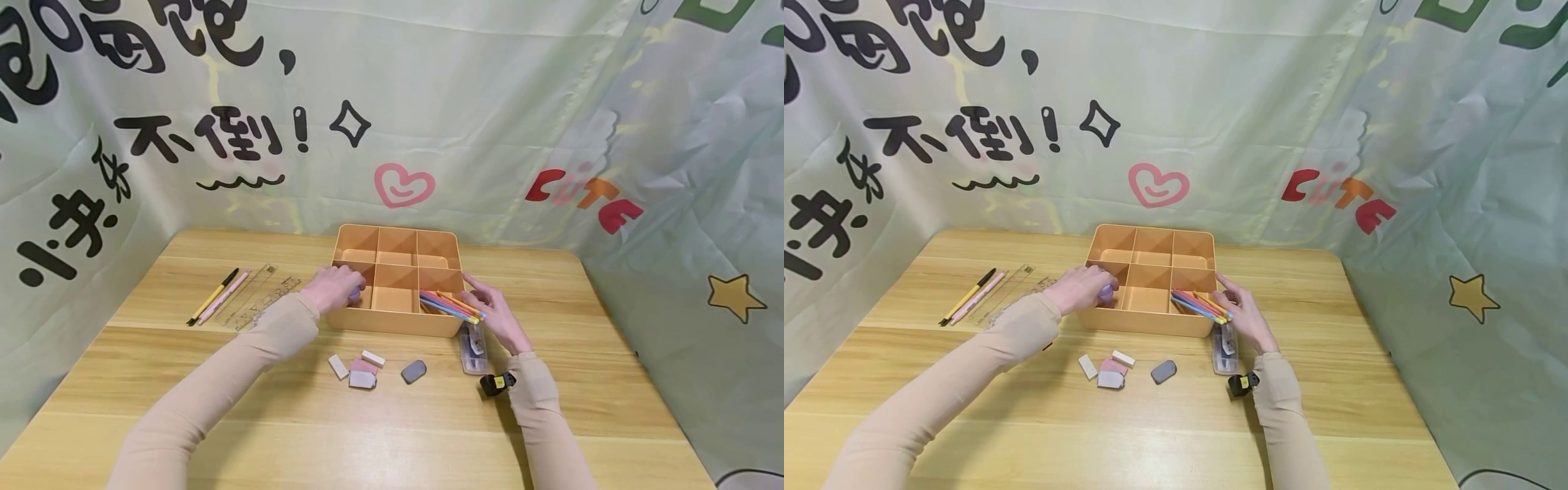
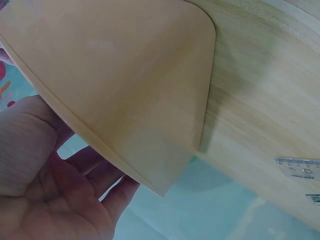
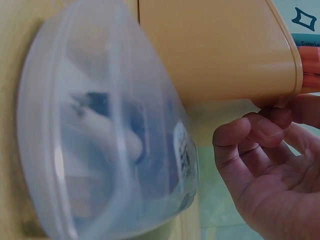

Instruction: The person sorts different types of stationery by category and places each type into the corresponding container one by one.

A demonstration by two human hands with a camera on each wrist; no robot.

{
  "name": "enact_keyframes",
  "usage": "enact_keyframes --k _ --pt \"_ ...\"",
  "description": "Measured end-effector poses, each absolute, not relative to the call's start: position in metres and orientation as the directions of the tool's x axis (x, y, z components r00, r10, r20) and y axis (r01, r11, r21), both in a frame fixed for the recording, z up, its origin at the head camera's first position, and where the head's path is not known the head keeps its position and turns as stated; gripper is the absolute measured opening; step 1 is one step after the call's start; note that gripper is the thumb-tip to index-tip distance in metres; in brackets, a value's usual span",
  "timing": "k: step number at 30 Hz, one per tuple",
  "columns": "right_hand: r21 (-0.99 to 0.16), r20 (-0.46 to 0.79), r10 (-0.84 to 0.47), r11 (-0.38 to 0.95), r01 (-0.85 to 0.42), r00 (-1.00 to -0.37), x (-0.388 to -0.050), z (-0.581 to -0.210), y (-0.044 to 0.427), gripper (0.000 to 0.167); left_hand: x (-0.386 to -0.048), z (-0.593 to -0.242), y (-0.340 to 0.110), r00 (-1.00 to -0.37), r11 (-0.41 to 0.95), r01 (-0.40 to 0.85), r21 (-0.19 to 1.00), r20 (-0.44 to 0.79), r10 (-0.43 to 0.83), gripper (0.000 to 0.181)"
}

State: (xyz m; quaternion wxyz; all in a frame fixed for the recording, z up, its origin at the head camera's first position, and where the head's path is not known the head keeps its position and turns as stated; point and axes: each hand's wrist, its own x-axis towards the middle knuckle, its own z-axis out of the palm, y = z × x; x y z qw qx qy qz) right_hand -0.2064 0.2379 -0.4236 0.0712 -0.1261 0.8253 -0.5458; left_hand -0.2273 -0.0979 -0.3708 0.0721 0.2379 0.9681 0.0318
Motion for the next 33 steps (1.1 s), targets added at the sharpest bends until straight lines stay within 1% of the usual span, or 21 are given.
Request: enact_keyframes --k 21,33 --pt "-0.919 0.015 -0.282 0.373 -0.124 -0.959 -0.2064 -0.4233 0.2384 0.058 -0.2314 -0.3726 -0.0975 -0.879 0.888 0.451 0.093 -0.124 0.460 0.019" --pt "-0.924 0.011 -0.280 0.364 -0.117 -0.960 -0.2054 -0.4237 0.2382 0.058 -0.2303 -0.3682 -0.1011 -0.871 0.878 0.440 0.186 -0.147 0.468 0.034"
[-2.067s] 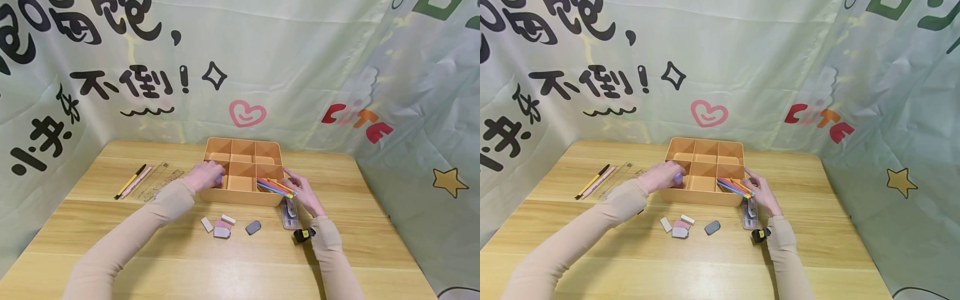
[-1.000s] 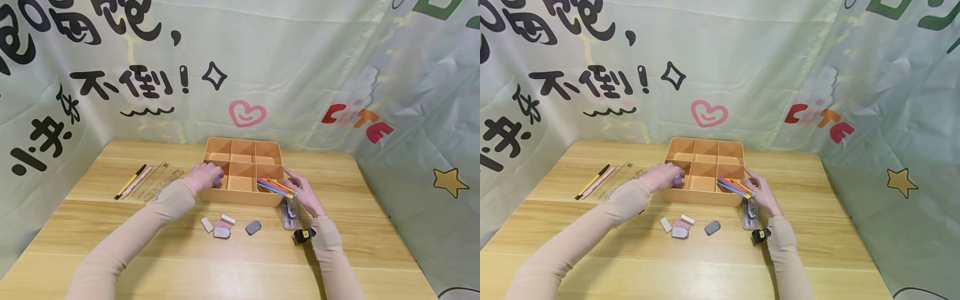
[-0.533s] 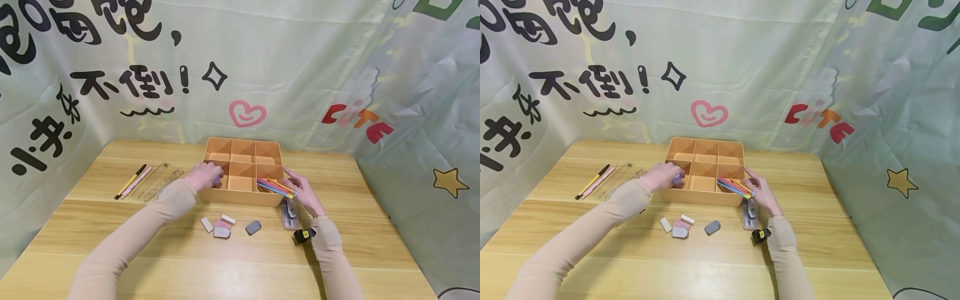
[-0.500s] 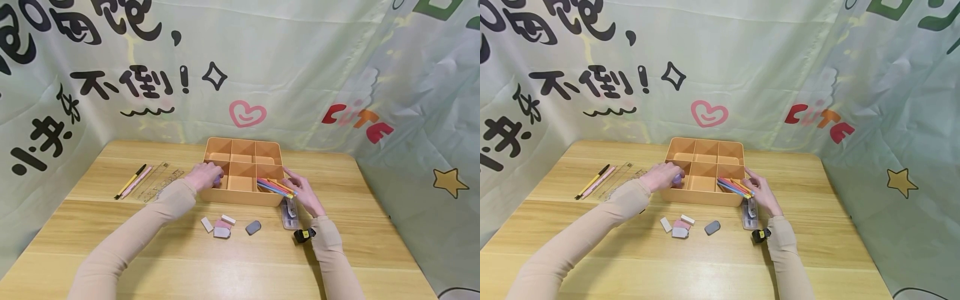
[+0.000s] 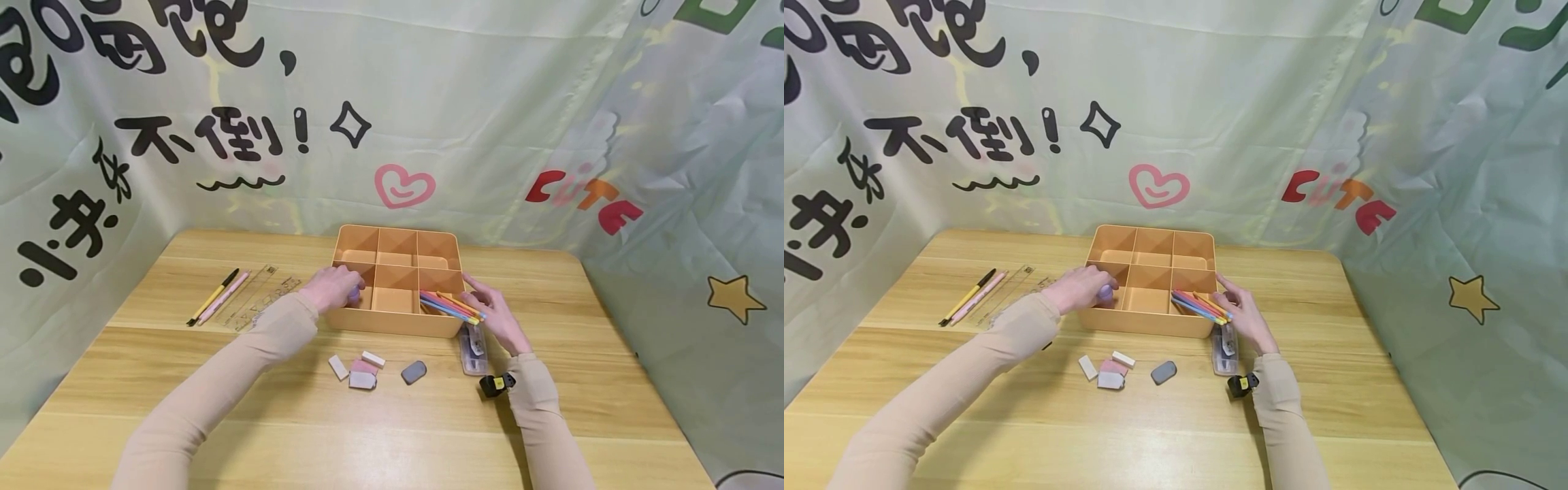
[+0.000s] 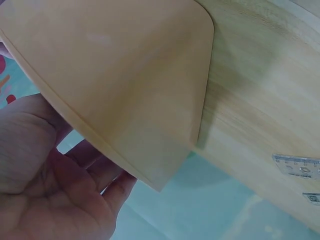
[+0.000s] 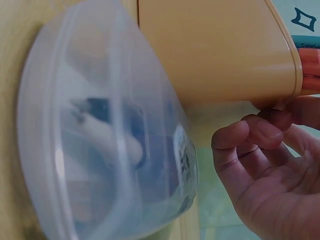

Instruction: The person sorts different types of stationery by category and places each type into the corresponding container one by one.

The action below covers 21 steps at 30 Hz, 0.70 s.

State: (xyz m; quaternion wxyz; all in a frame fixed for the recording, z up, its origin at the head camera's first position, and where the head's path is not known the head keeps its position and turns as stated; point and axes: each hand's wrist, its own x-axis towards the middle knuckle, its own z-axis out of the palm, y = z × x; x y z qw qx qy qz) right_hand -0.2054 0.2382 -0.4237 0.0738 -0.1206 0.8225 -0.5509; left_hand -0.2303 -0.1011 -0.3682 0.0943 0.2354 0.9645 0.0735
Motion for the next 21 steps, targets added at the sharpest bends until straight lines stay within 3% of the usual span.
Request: enact_keyframes --k 10,16,21 --pt "-0.927 0.017 -0.277 0.355 -0.119 -0.961 -0.206 -0.425 0.238 0.058 -0.228 -0.362 -0.106 -0.857 0.859 0.442 0.258 -0.160 0.489 0.033" --pt "-0.923 0.019 -0.271 0.364 -0.121 -0.963 -0.206 -0.425 0.238 0.058 -0.222 -0.359 -0.111 -0.833 0.818 0.541 0.197 -0.010 0.553 0.036" --pt "-0.927 0.026 -0.276 0.352 -0.126 -0.961 -0.207 -0.425 0.238 0.058 -0.211 -0.353 -0.116 -0.845 0.800 0.529 0.283 0.091 0.526 0.042"
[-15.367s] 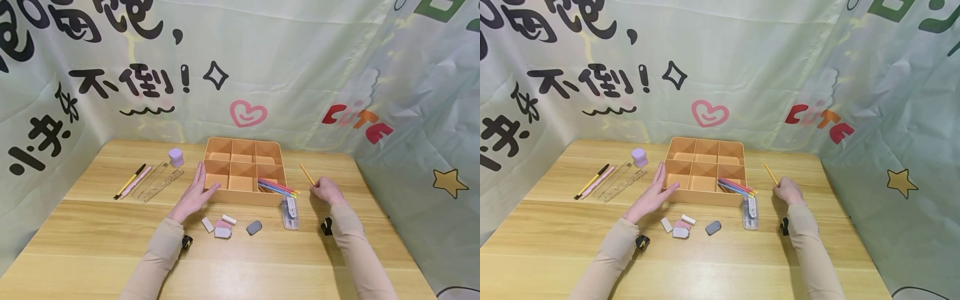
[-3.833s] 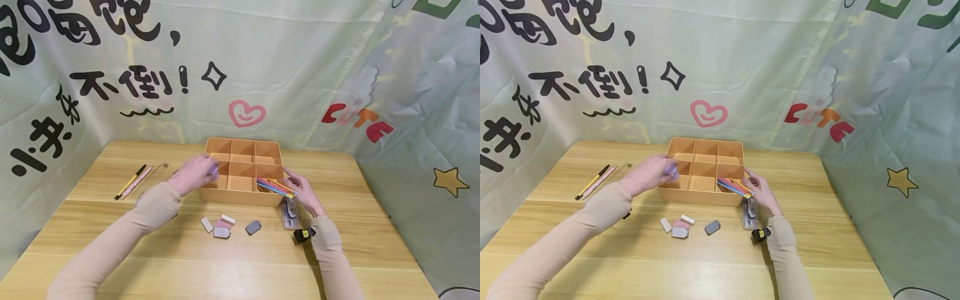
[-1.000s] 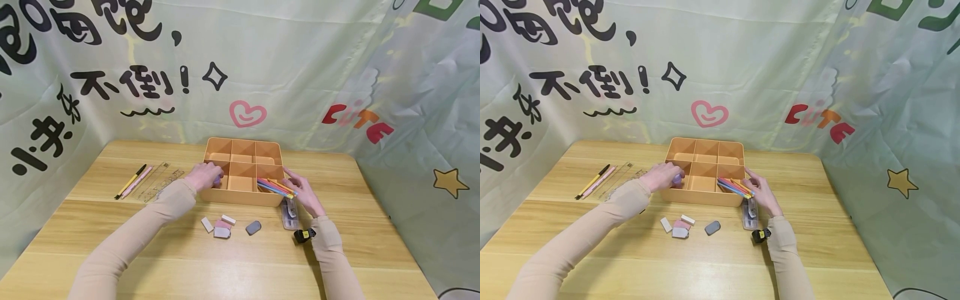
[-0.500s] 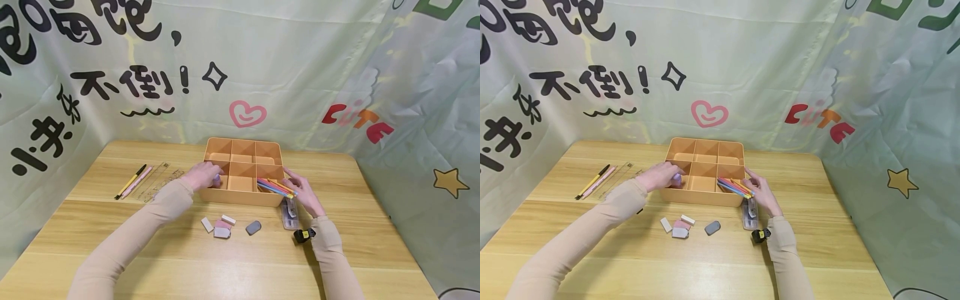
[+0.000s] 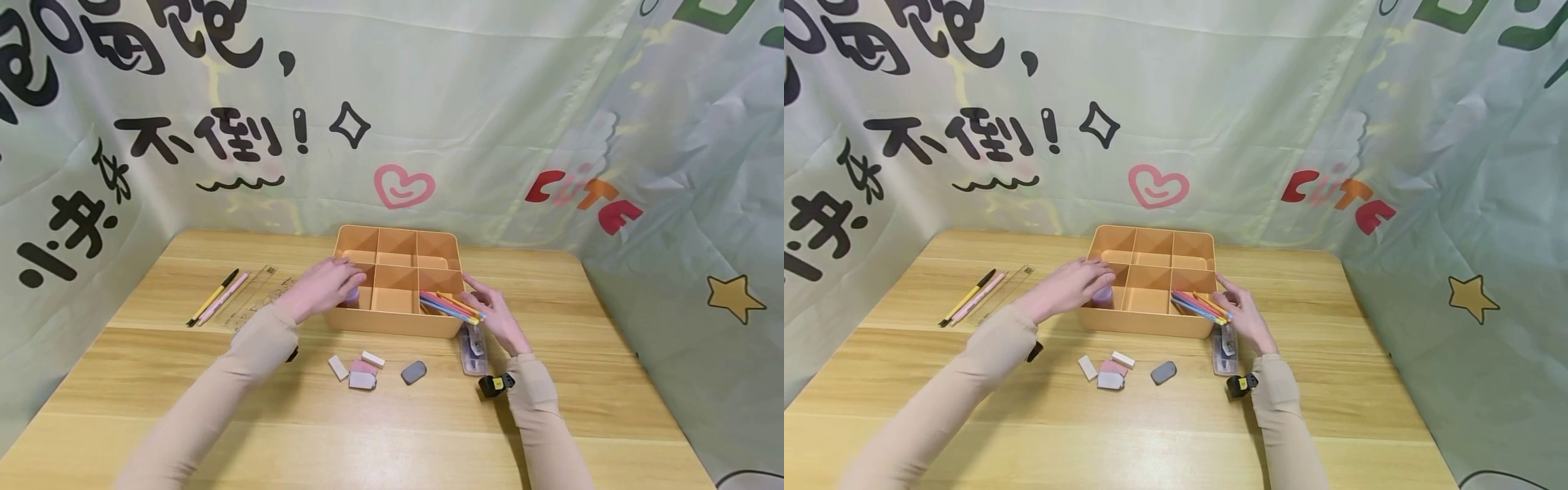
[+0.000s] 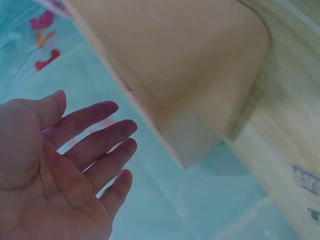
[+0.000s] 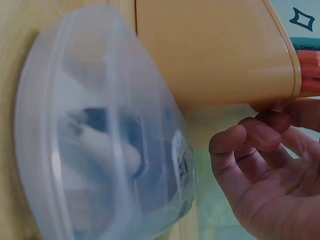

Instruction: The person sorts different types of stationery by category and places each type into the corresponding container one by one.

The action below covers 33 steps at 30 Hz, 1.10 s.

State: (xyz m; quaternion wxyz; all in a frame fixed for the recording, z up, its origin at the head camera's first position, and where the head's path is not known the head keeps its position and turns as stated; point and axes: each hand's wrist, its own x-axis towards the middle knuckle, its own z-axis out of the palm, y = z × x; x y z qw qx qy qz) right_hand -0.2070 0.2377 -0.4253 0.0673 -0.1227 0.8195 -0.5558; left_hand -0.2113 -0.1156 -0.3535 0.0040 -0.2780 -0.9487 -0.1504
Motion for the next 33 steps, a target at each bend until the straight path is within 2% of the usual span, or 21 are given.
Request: enact_keyframes --k 5,13,21,33 --pt "-0.929 0.022 -0.274 0.350 -0.121 -0.962 -0.207 -0.426 0.237 0.058 -0.198 -0.348 -0.123 -0.891 0.774 0.446 0.450 0.148 0.428 0.044" --pt "-0.920 0.009 -0.261 0.377 -0.111 -0.965 -0.207 -0.425 0.236 0.058 -0.175 -0.349 -0.139 -0.918 0.730 0.396 0.557 0.229 0.323 0.042" --pt "-0.891 0.030 -0.260 0.430 -0.144 -0.965 -0.205 -0.419 0.235 0.056 -0.152 -0.355 -0.150 -0.928 0.736 0.370 0.567 0.262 0.265 0.043" --pt "-0.891 0.027 -0.251 0.433 -0.137 -0.968 -0.205 -0.420 0.234 0.055 -0.138 -0.358 -0.149 -0.896 0.740 0.442 0.506 0.281 0.344 0.037"
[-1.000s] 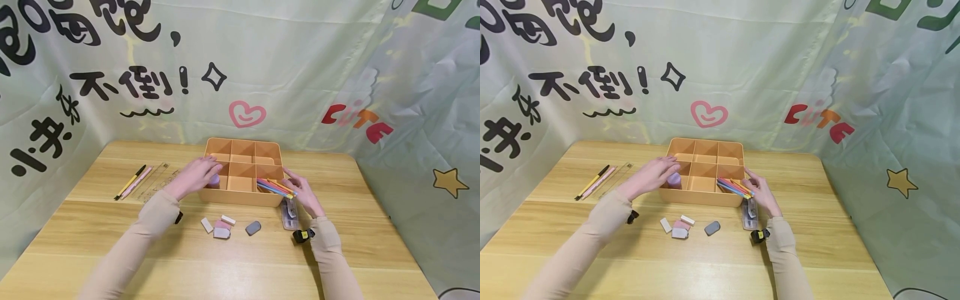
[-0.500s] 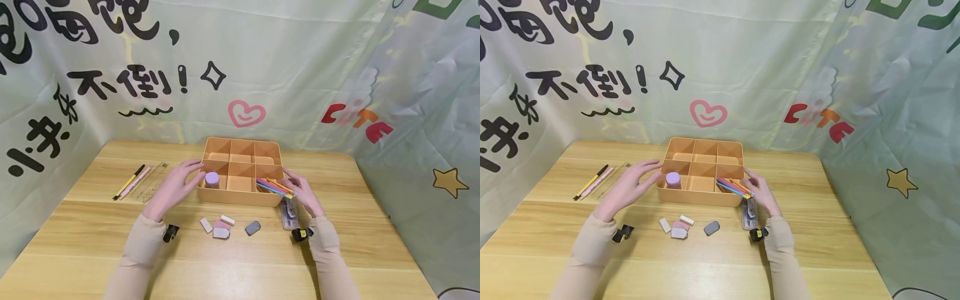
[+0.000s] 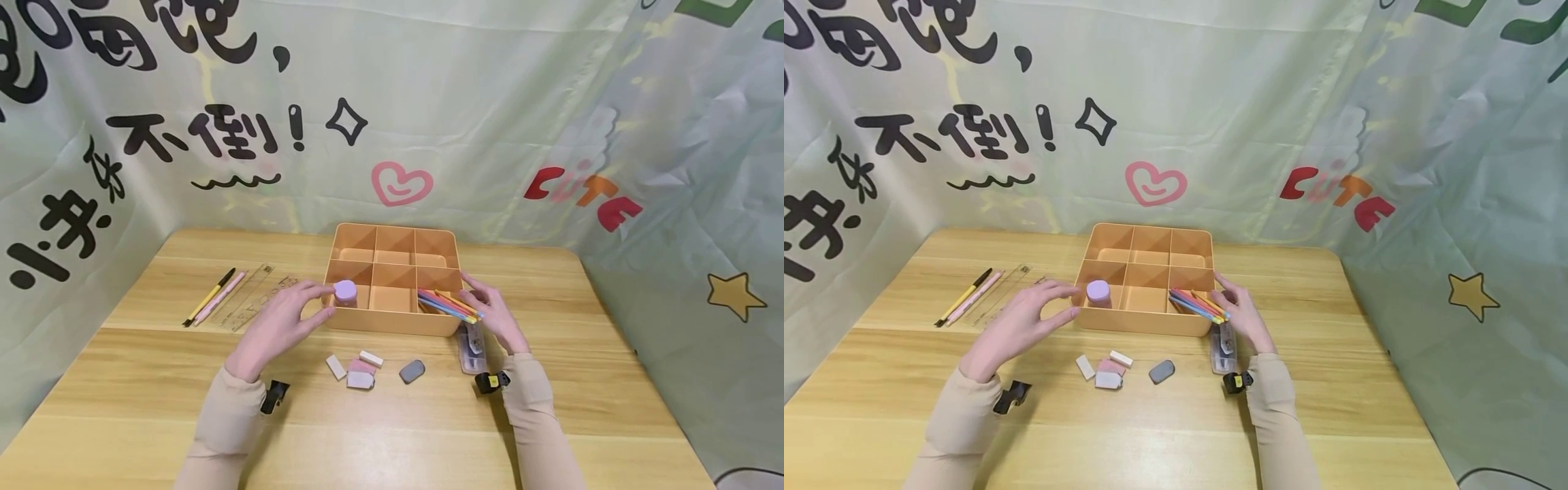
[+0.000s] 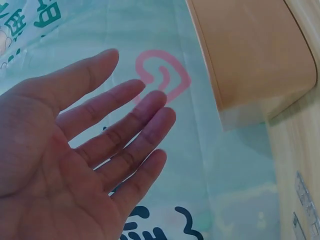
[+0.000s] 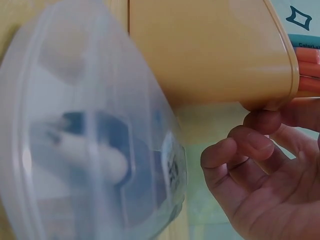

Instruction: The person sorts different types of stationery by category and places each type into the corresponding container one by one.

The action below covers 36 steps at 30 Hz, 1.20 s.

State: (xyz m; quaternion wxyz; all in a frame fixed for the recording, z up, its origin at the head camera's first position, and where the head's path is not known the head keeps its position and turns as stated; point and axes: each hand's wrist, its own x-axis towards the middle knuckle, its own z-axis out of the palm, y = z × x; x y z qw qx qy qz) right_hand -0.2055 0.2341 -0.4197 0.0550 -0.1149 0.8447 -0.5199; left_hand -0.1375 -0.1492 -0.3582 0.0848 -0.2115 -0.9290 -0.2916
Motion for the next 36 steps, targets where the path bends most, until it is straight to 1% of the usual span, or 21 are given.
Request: enact_keyframes --k 4,10,14,18,22,29,32,36 --pt "-0.896 0.025 -0.254 0.423 -0.134 -0.967 -0.206 -0.420 0.234 0.055 -0.136 -0.359 -0.152 -0.882 0.725 0.471 0.503 0.281 0.378 0.031" --pt "-0.902 0.030 -0.260 0.408 -0.138 -0.965 -0.206 -0.421 0.233 0.055 -0.138 -0.361 -0.152 -0.864 0.698 0.500 0.513 0.239 0.443 0.025" --pt "-0.902 0.042 -0.258 0.407 -0.148 -0.965 -0.207 -0.423 0.233 0.054 -0.139 -0.363 -0.151 -0.836 0.680 0.534 0.502 0.196 0.512 0.028" --pt "-0.895 0.056 -0.251 0.417 -0.160 -0.966 -0.207 -0.424 0.232 0.053 -0.139 -0.364 -0.150 -0.821 0.677 0.541 0.500 0.137 0.555 0.033" --pt "-0.886 0.067 -0.256 0.428 -0.175 -0.964 -0.206 -0.425 0.233 0.053 -0.138 -0.364 -0.149 -0.823 0.676 0.521 0.521 0.098 0.559 0.036" --pt "-0.905 0.090 -0.308 0.371 -0.207 -0.947 -0.206 -0.426 0.234 0.054 -0.141 -0.366 -0.152 -0.828 0.655 0.489 0.576 0.068 0.557 0.033" --pt "-0.901 0.096 -0.323 0.373 -0.219 -0.942 -0.206 -0.426 0.234 0.054 -0.144 -0.367 -0.160 -0.845 0.647 0.446 0.618 0.051 0.533 0.030" --pt "-0.900 0.096 -0.318 0.377 -0.219 -0.943 -0.206 -0.428 0.232 0.054 -0.149 -0.370 -0.180 -0.895 0.672 0.343 0.656 0.011 0.446 0.029"
